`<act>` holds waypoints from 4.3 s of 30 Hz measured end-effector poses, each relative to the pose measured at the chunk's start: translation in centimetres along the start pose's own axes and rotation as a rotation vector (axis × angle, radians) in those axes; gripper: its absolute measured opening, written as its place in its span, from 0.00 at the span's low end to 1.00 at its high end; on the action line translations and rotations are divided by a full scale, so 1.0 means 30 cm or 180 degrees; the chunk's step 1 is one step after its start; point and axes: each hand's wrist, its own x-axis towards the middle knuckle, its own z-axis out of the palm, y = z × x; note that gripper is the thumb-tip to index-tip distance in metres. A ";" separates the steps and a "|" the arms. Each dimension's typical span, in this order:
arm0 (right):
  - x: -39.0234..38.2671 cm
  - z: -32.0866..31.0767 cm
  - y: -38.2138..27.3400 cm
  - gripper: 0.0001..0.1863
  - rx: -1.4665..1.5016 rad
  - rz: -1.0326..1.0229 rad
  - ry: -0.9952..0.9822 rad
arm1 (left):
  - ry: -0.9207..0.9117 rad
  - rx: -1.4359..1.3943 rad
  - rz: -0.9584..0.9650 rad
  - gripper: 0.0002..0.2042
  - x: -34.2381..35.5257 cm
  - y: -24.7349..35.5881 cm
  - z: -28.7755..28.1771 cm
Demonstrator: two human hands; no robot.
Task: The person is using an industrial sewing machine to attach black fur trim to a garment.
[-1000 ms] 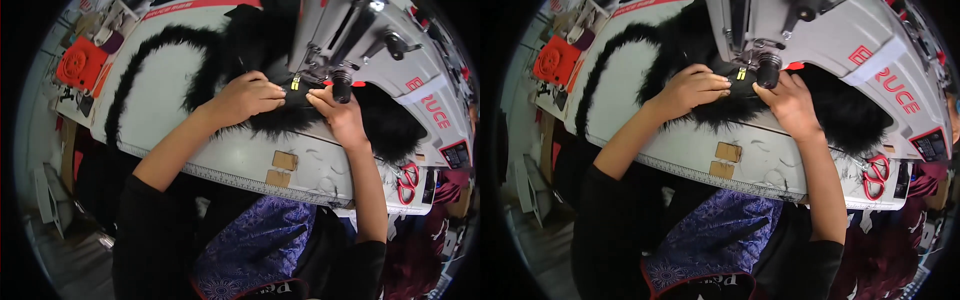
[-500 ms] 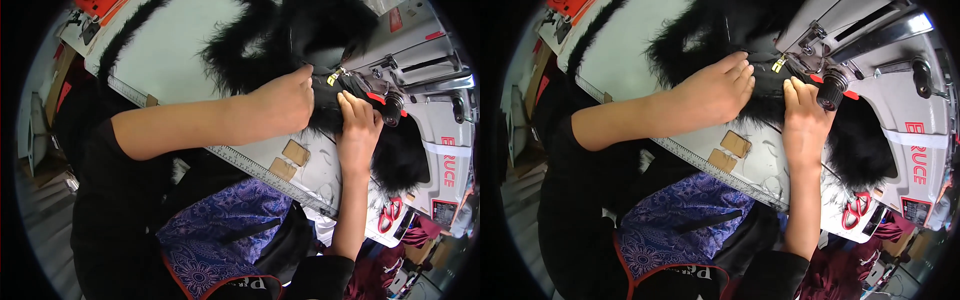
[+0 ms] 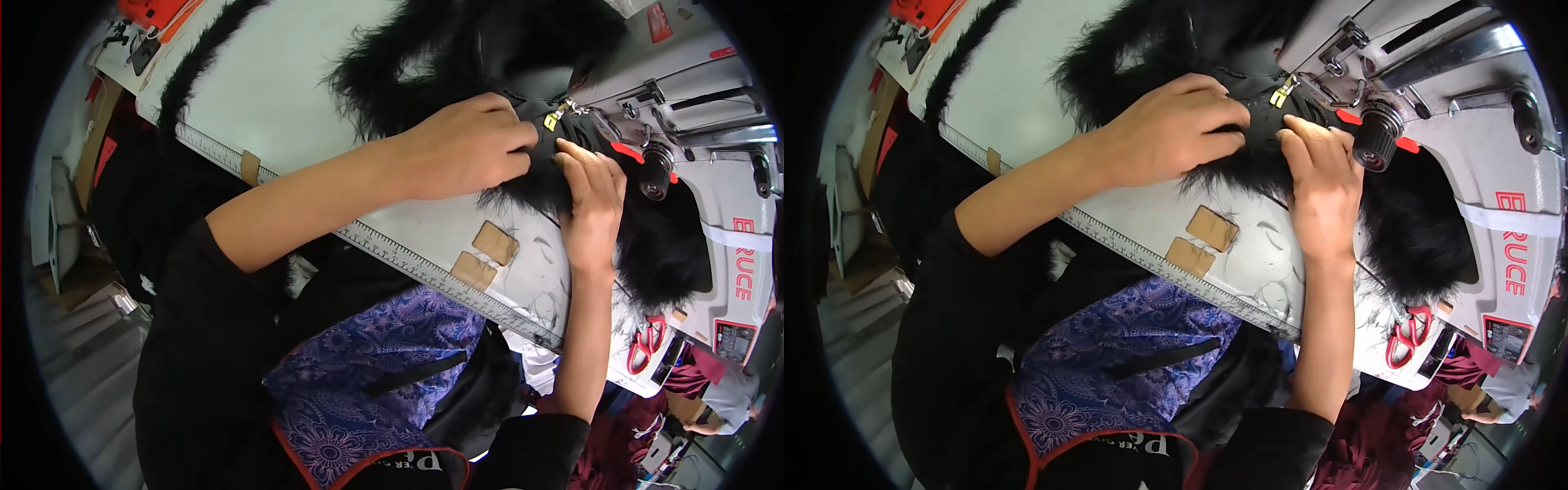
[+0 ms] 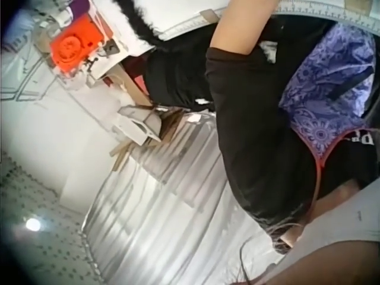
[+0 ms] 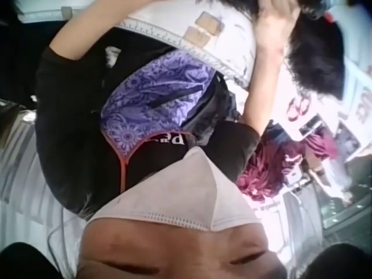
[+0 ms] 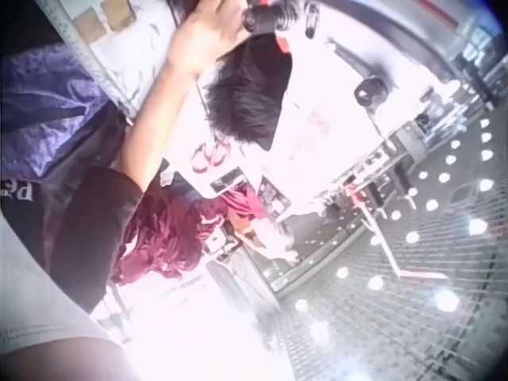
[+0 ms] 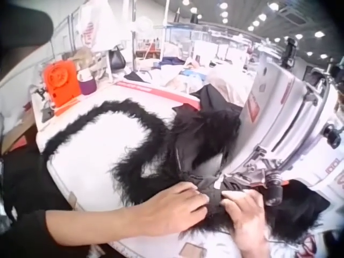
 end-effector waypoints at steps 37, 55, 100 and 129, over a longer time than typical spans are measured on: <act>0.007 0.012 -0.017 0.23 -0.0398 0.0203 0.0094 | -0.0306 -0.0090 0.0669 0.09 -0.009 -0.128 -0.037; -0.043 -0.004 0.081 0.26 -0.0266 0.0574 0.0032 | -0.0570 0.0132 0.0152 0.13 0.078 -0.062 0.038; -0.018 -0.013 0.042 0.33 0.0718 0.0514 -0.0843 | -0.0651 -0.0973 0.0142 0.17 0.073 -0.169 0.013; -0.039 -0.015 0.029 0.31 0.1318 0.1466 -0.0508 | -0.0861 -0.1428 -0.0151 0.21 0.110 -0.174 -0.019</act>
